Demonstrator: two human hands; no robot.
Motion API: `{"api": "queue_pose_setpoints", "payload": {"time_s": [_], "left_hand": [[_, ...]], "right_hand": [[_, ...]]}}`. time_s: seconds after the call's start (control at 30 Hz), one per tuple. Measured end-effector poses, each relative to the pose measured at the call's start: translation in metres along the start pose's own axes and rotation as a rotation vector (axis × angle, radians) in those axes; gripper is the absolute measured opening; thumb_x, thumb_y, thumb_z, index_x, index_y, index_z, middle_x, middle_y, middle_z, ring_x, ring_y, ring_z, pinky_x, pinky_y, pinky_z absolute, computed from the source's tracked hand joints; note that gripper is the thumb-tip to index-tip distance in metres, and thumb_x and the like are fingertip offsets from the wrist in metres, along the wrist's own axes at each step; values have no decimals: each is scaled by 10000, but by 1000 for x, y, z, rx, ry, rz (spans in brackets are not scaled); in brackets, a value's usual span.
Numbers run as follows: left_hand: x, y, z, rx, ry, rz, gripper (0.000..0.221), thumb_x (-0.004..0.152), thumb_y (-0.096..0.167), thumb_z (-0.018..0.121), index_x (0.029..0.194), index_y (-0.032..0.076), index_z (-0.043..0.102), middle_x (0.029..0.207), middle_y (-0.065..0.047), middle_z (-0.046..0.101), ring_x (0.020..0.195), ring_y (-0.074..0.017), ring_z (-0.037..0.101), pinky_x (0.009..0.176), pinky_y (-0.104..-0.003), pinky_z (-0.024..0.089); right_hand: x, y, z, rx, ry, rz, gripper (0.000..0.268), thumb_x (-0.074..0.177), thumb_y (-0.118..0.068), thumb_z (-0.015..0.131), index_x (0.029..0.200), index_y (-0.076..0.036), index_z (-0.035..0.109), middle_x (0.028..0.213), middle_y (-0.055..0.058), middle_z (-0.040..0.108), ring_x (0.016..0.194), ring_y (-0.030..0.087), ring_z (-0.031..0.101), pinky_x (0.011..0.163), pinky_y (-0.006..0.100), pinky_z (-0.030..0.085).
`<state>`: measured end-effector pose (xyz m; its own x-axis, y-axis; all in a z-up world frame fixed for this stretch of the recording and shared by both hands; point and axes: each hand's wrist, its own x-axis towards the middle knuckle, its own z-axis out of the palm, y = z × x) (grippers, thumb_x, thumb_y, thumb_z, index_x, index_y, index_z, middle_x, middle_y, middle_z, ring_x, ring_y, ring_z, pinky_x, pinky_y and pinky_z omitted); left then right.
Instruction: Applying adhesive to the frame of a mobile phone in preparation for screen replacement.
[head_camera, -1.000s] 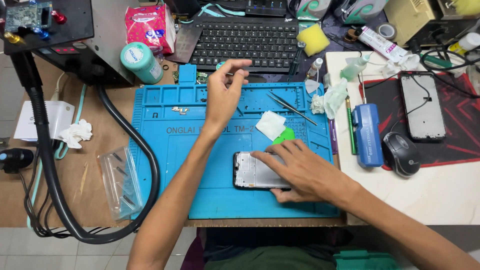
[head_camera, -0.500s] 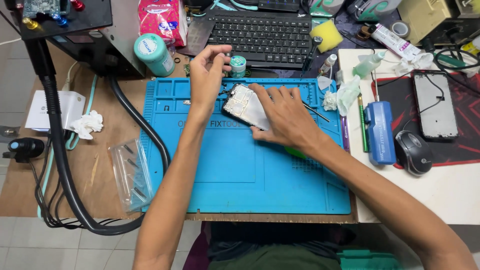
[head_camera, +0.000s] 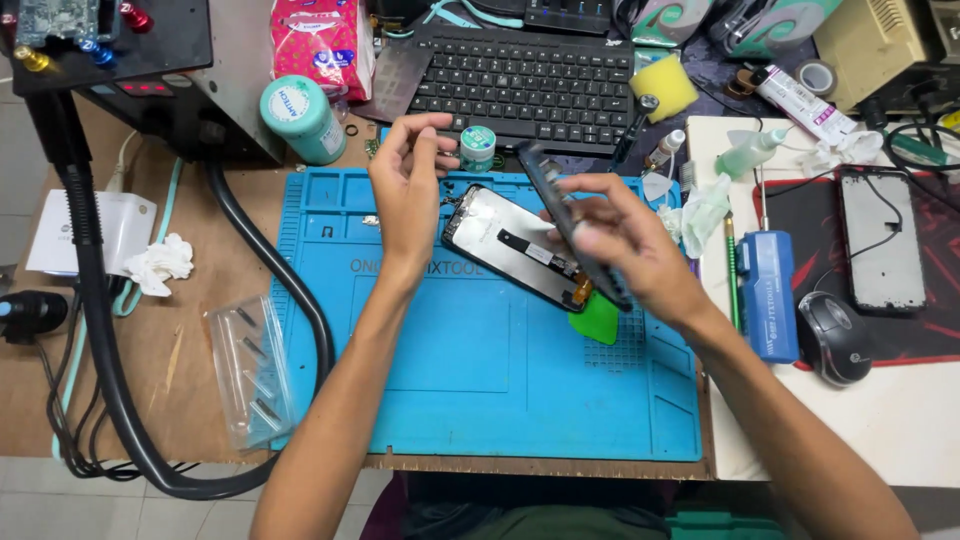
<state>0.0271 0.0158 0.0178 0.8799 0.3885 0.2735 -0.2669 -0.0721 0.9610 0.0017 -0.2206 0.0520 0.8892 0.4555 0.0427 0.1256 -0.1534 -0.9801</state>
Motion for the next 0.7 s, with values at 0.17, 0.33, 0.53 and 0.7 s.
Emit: {"api": "queue_pose_setpoints", "payload": {"time_s": [0.17,0.33,0.53,0.7], "left_hand": [[-19,15,17,-116,-181,-57,292,1084,228,471,1166,115,727,889,-128,738,732,-158,712,713,-275,573],[-33,-13,27,-449,-344,-233,351,1079,278,486,1206,46,716,879,-157,751,665,-212,737,685,-325,619],[-33,-6,23,-503,-363,-250,344,1076,263,492,1204,28,708,839,-186,743,658,-245,738,717,-340,608],[-36,-5,24,-525,-351,-268,334,1073,261,505,1194,23,705,847,-174,746,686,-237,740,758,-339,607]], "right_hand": [[0,-28,-5,891,77,491,629,860,-490,535,1280,-27,604,1115,317,717,960,506,725,821,620,603],[-1,-4,-3,1141,-54,520,639,921,-477,471,1314,-1,638,1163,373,692,990,578,693,860,693,565],[-2,1,-3,1122,-79,539,669,927,-503,440,1353,-17,613,1183,349,697,996,543,702,840,676,578],[-3,-2,-1,1161,-101,549,650,934,-489,450,1349,-19,621,1198,354,691,1018,547,697,846,678,579]]}}
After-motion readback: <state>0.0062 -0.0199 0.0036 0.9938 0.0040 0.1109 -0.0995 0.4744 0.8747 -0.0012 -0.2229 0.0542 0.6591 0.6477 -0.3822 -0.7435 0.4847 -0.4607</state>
